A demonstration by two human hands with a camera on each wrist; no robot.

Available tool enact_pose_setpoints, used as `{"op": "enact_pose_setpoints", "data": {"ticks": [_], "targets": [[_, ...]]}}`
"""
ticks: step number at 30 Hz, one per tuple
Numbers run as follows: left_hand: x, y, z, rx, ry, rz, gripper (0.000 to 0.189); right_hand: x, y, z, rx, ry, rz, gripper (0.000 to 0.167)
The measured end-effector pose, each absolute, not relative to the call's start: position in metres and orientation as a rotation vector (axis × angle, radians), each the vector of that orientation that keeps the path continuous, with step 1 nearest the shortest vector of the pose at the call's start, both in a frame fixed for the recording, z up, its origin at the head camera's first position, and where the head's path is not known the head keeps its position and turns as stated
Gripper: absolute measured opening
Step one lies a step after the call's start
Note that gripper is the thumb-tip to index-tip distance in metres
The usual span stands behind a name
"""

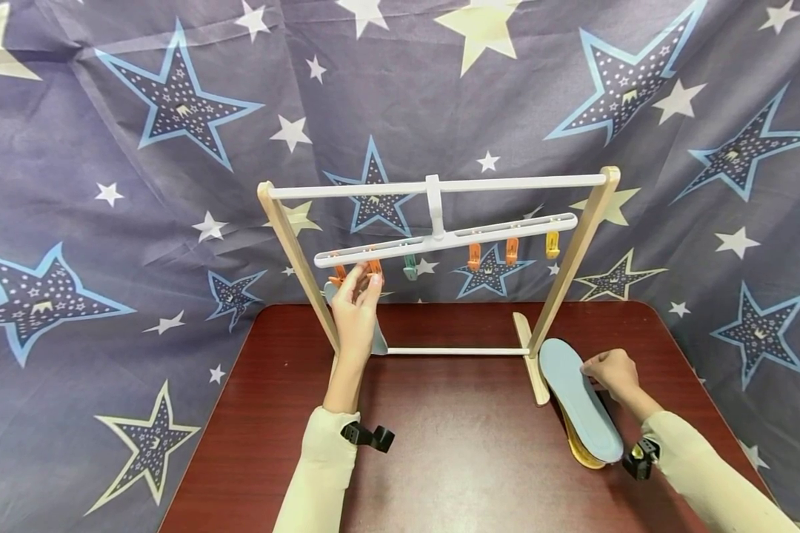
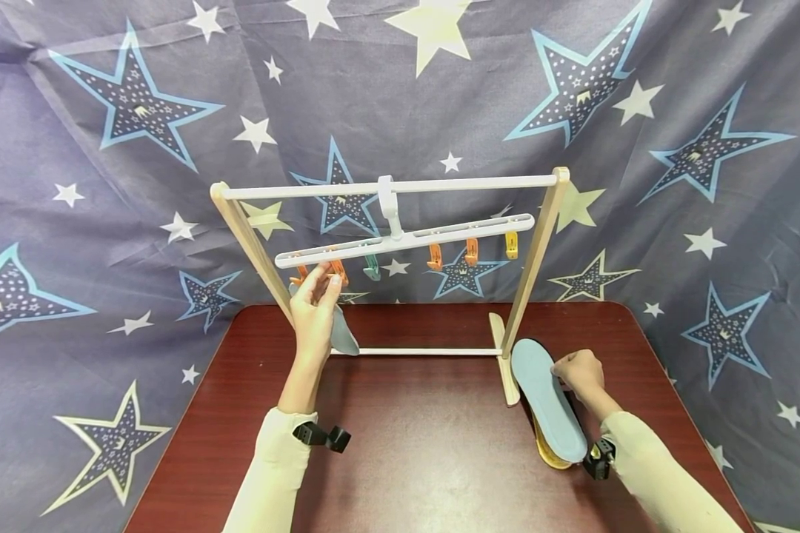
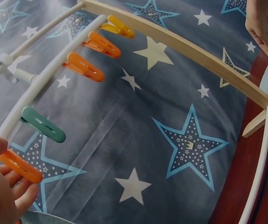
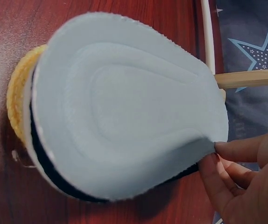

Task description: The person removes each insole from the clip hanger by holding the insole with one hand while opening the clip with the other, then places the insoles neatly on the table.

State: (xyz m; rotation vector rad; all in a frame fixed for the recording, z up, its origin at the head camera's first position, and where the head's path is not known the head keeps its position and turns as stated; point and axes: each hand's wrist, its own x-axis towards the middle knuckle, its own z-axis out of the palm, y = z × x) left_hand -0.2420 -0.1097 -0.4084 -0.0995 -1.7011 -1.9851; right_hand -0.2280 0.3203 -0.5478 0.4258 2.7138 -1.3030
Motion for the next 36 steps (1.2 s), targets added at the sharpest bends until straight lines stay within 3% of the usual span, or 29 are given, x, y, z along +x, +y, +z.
{"op": "enact_pose_setpoints", "data": {"ticks": [29, 36], "targets": [[-0.225, -0.134, -0.410, 0.083, -1.301, -1.793, 0.014, -0.223, 0.314, -0.537, 0.504, 2.621, -1.447, 0.026], [-0.226, -0.149, -0.406, 0.220, -1.491, -1.669, 0.025, -0.219, 0.304, -0.525, 0.382, 2.608, -1.517, 0.032]]}}
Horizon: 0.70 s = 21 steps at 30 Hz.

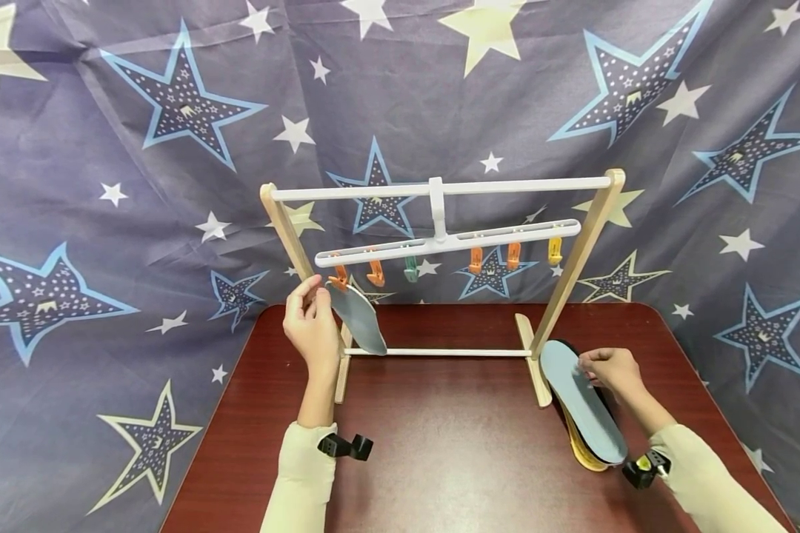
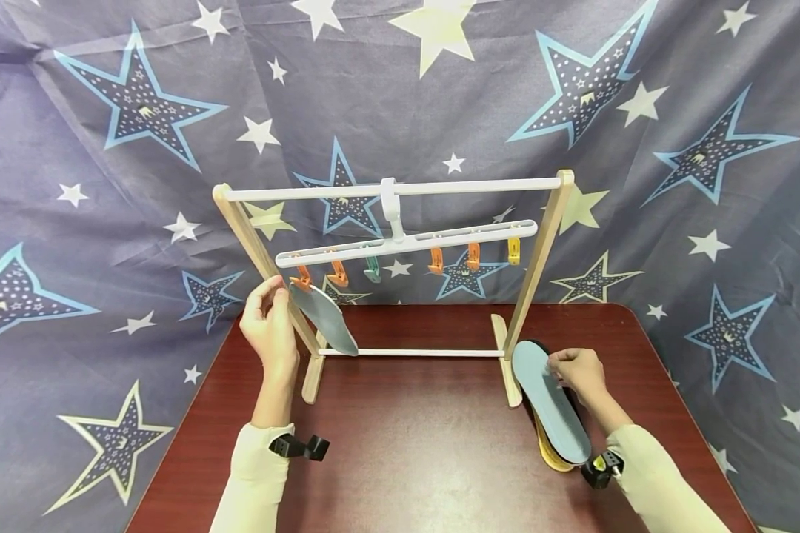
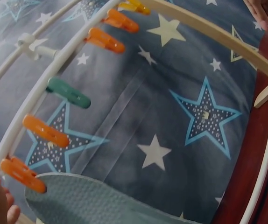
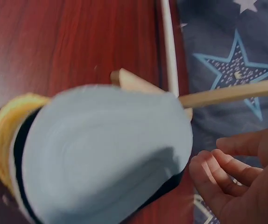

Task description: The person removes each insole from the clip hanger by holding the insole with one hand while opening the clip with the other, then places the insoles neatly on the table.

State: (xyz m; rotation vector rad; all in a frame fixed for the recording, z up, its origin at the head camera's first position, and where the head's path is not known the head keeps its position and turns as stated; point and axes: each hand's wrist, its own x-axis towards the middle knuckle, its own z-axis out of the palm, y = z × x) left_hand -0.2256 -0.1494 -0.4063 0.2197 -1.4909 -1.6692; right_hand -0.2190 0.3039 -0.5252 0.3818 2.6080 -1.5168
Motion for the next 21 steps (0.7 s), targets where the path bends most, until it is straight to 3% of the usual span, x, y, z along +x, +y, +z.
{"op": "enact_pose_setpoints", "data": {"ticks": [10, 21], "targets": [[-0.243, -0.178, -0.408, -0.016, -1.711, -1.940, 0.045, -0.220, 0.268, -0.500, 0.092, 2.569, -1.710, 0.033], [-0.255, -0.196, -0.411, -0.294, -1.795, -1.999, 0.035, -0.234, 0.206, -0.475, -0.122, 2.438, -1.895, 0.032]]}}
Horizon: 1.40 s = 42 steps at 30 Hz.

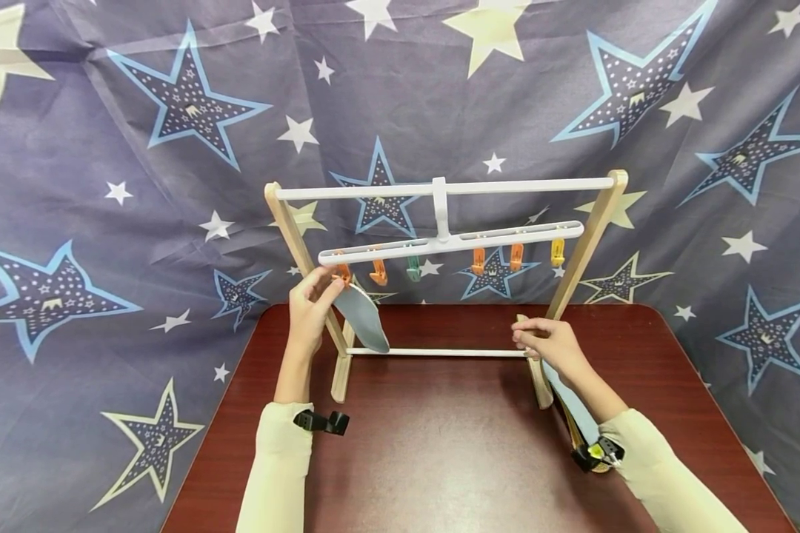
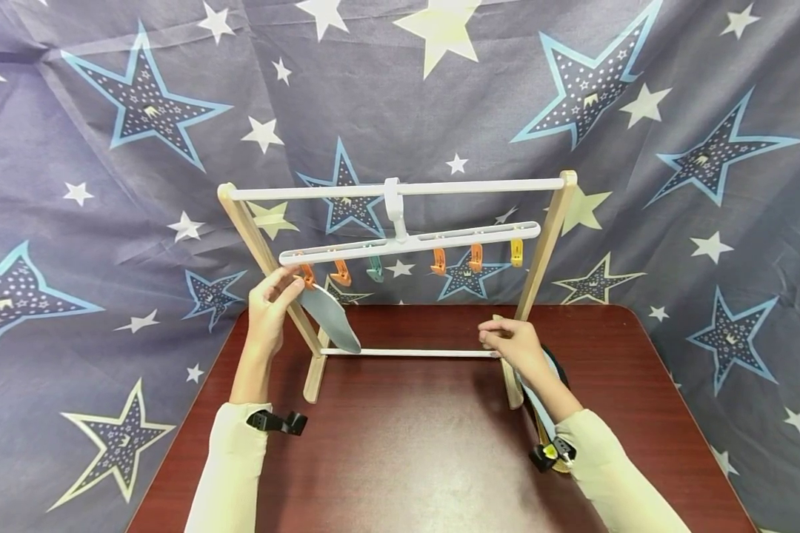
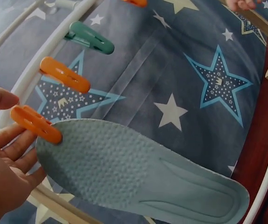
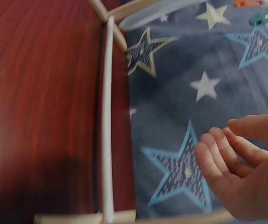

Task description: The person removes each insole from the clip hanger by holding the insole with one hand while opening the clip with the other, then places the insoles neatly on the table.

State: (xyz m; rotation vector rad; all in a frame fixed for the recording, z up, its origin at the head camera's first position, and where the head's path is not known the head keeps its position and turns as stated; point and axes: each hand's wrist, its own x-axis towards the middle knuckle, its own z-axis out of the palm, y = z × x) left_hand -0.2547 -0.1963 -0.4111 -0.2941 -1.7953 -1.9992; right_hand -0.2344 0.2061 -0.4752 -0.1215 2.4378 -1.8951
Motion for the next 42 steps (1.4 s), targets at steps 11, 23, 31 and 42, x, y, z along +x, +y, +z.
{"op": "enact_pose_setpoints", "data": {"ticks": [11, 23, 31, 42], "targets": [[-0.246, -0.203, -0.415, -0.395, -1.818, -1.975, 0.030, -0.246, 0.135, -0.451, -0.348, 2.383, -1.893, 0.026], [-0.239, -0.211, -0.417, -0.575, -1.828, -2.050, 0.033, -0.249, 0.076, -0.433, -0.560, 2.280, -1.949, 0.022], [-0.237, -0.213, -0.415, -0.620, -1.827, -2.089, 0.031, -0.248, 0.054, -0.427, -0.595, 2.238, -1.947, 0.022], [-0.232, -0.212, -0.413, -0.622, -1.849, -2.092, 0.028, -0.242, 0.034, -0.424, -0.680, 2.201, -1.956, 0.021]]}}
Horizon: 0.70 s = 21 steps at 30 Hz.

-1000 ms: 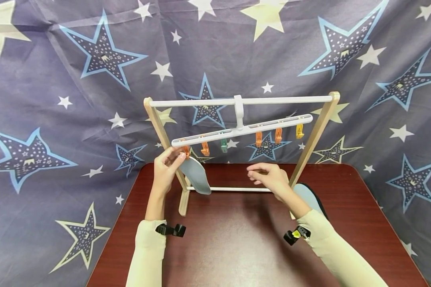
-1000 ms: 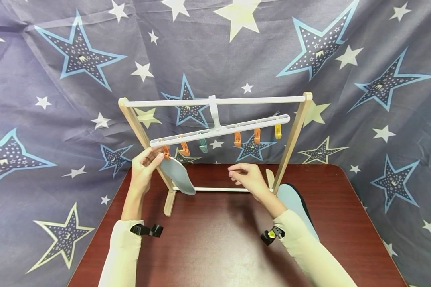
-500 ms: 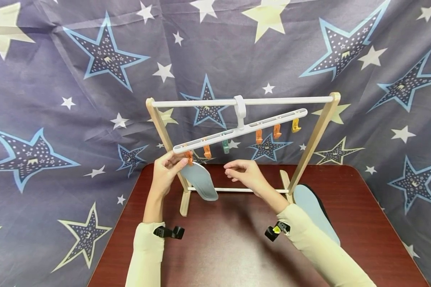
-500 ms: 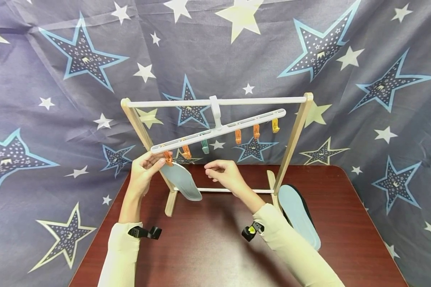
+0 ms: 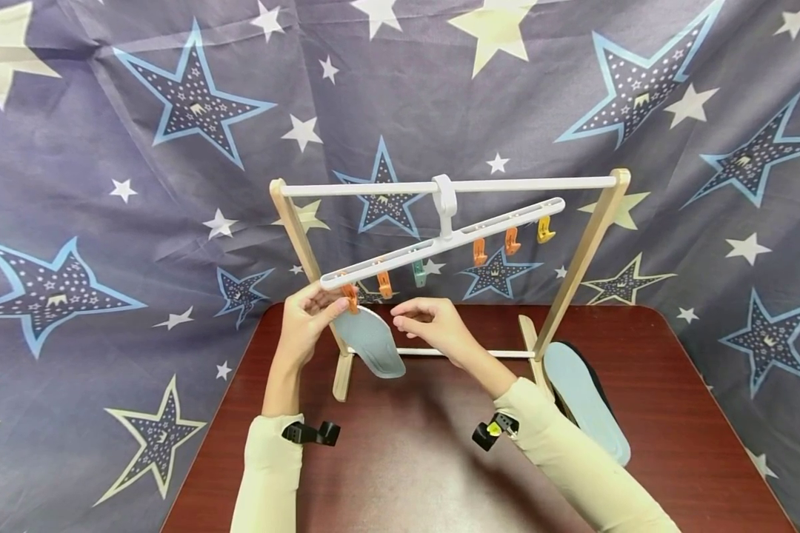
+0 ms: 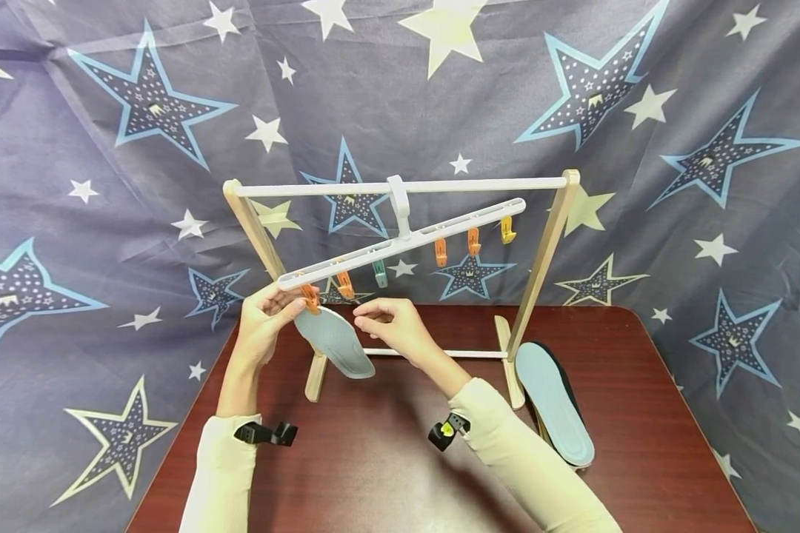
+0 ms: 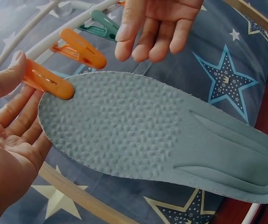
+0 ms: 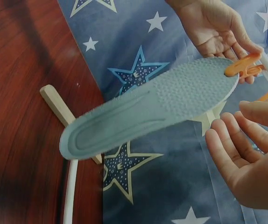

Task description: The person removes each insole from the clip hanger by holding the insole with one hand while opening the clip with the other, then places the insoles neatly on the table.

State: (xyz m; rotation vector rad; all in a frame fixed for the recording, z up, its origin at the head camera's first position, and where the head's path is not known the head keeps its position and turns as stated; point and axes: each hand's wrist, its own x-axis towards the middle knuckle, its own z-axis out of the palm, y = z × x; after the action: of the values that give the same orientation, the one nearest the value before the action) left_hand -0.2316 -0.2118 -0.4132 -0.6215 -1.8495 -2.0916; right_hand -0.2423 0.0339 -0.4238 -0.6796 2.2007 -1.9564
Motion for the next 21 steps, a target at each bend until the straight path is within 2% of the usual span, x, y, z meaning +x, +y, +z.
{"op": "enact_pose_setpoints", "data": {"ticks": [21], "targets": [[-0.227, -0.204, -0.413, -0.594, -1.779, -2.100, 0.029, -0.236, 0.019, -0.424, -0.768, 2.205, -1.940, 0.023]]}}
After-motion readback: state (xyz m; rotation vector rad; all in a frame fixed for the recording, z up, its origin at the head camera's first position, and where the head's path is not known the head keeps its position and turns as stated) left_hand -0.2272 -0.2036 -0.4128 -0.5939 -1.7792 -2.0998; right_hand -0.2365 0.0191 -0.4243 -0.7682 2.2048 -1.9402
